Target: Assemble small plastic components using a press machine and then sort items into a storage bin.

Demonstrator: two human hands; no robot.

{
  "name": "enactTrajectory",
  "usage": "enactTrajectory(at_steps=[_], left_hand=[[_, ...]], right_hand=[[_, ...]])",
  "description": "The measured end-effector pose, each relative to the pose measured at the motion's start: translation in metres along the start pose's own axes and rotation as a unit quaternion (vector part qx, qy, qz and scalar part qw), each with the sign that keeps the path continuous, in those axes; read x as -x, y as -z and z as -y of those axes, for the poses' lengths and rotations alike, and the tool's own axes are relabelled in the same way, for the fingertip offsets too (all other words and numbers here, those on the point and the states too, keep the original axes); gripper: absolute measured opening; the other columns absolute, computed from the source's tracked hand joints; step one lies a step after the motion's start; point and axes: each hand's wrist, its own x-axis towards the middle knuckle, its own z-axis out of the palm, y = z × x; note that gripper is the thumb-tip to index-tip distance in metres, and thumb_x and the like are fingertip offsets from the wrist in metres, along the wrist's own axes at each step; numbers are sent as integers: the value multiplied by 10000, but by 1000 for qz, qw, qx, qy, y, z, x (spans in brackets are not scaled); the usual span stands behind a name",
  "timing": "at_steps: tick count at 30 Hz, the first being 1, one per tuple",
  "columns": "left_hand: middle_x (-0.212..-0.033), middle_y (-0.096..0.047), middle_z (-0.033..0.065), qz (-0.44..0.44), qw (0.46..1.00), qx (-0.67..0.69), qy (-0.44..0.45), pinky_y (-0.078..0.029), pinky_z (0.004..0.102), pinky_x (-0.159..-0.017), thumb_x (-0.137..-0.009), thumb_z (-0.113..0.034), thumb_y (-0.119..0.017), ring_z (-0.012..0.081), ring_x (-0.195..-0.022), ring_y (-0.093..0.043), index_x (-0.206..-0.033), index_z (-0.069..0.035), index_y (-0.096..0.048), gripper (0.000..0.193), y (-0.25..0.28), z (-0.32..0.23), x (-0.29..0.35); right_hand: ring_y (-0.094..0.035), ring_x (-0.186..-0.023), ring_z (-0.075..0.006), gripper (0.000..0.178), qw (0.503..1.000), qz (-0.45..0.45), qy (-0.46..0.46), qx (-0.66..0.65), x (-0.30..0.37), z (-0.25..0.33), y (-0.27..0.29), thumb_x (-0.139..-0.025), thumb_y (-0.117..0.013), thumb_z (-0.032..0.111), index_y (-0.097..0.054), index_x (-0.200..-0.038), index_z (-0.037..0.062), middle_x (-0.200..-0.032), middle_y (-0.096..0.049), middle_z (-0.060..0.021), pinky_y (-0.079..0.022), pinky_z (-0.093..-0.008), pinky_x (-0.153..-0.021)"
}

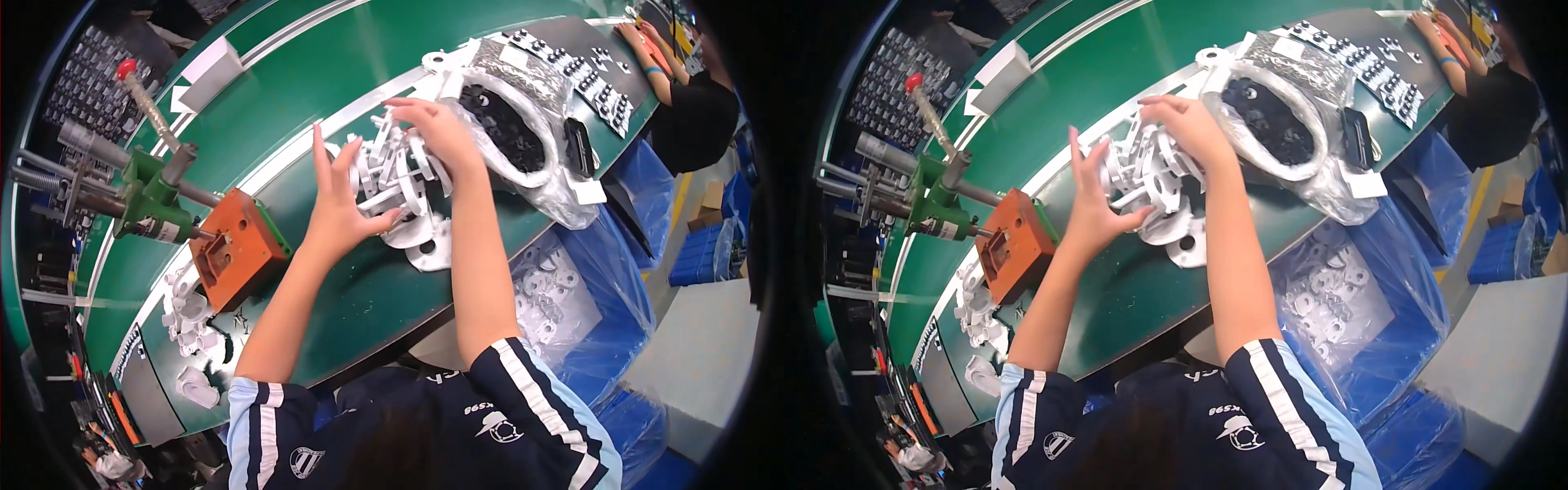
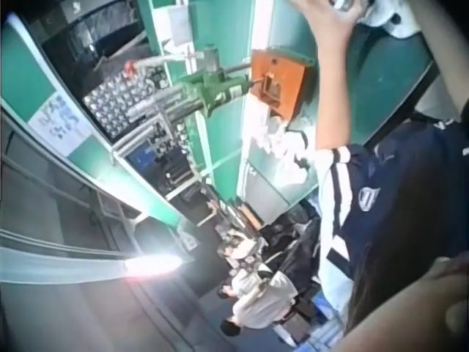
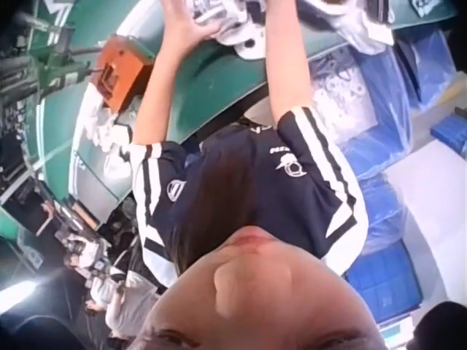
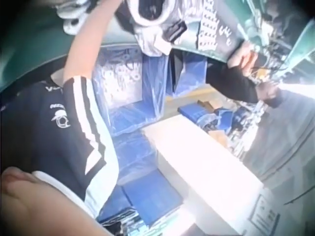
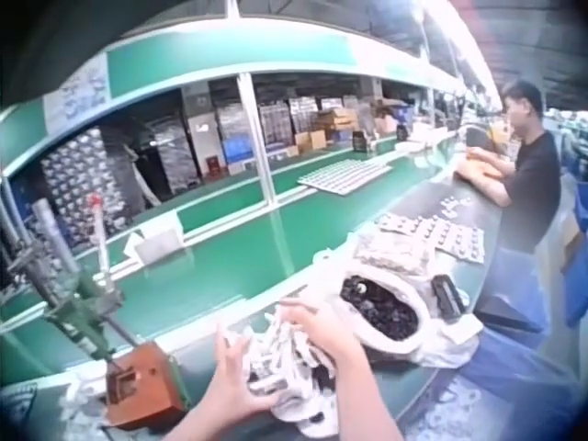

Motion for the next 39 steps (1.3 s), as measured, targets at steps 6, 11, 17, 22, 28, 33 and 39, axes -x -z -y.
enactTrajectory(at_steps=[6,11,17,22,28,33,39], left_hand=[[-1481,7,254,67,992,23,105,-193,441,-1090,-564,-336,-817,358,-1374,-124,-1397,-108,-199,1062,-5,44,30],[-1483,-125,216,56,988,52,134,-191,410,-1092,-648,-350,-752,329,-1356,-214,-1395,-86,-243,942,3,37,31],[-1456,-188,235,37,993,13,112,-229,399,-1080,-718,-258,-715,341,-1339,-250,-1367,-83,-289,796,12,4,42],[-1349,-406,199,94,972,197,92,-170,442,-1093,-766,-150,-618,314,-1296,-349,-1299,14,-346,620,13,-50,69],[-1391,-374,176,106,988,-113,17,-70,492,-1102,-804,-200,-586,330,-1348,-253,-1276,-36,-418,527,-25,-69,64],[-1410,-359,163,44,985,-169,-14,-83,515,-1089,-790,-156,-600,368,-1353,-223,-1263,-52,-435,512,-35,-50,56],[-1198,-522,277,25,999,15,-44,-248,510,-1050,-844,-105,-525,401,-1172,-471,-1193,28,-429,385,-36,-73,57]], right_hand=[[-580,-871,-127,362,995,-33,64,70,-7,-20,-23,-797,-626,249,-642,-1064,5,-949,-660,-93,-439,-248,-774],[-597,-858,-142,355,962,-168,158,146,4,-4,-10,-804,-632,249,-640,-1042,-14,-939,-665,-96,-447,-261,-779],[-562,-973,-176,247,951,-74,248,170,105,5,55,-823,-543,113,-622,-1004,-35,-1040,-624,-113,-410,-281,-869],[-598,-744,-168,238,961,-252,101,45,227,-46,166,-854,-498,113,-616,-950,-71,-803,-630,-116,-469,-282,-725],[-575,-696,-107,231,866,-495,-59,39,321,-126,267,-878,-512,166,-629,-926,-28,-758,-631,-75,-412,-207,-607],[-590,-716,-97,207,855,-513,-77,22,321,-200,293,-860,-552,179,-643,-914,1,-797,-652,-64,-413,-198,-613],[-607,-914,-256,433,854,-417,-184,248,255,-292,330,-757,-642,300,-607,-1043,-23,-983,-640,-157,-451,-340,-815]])
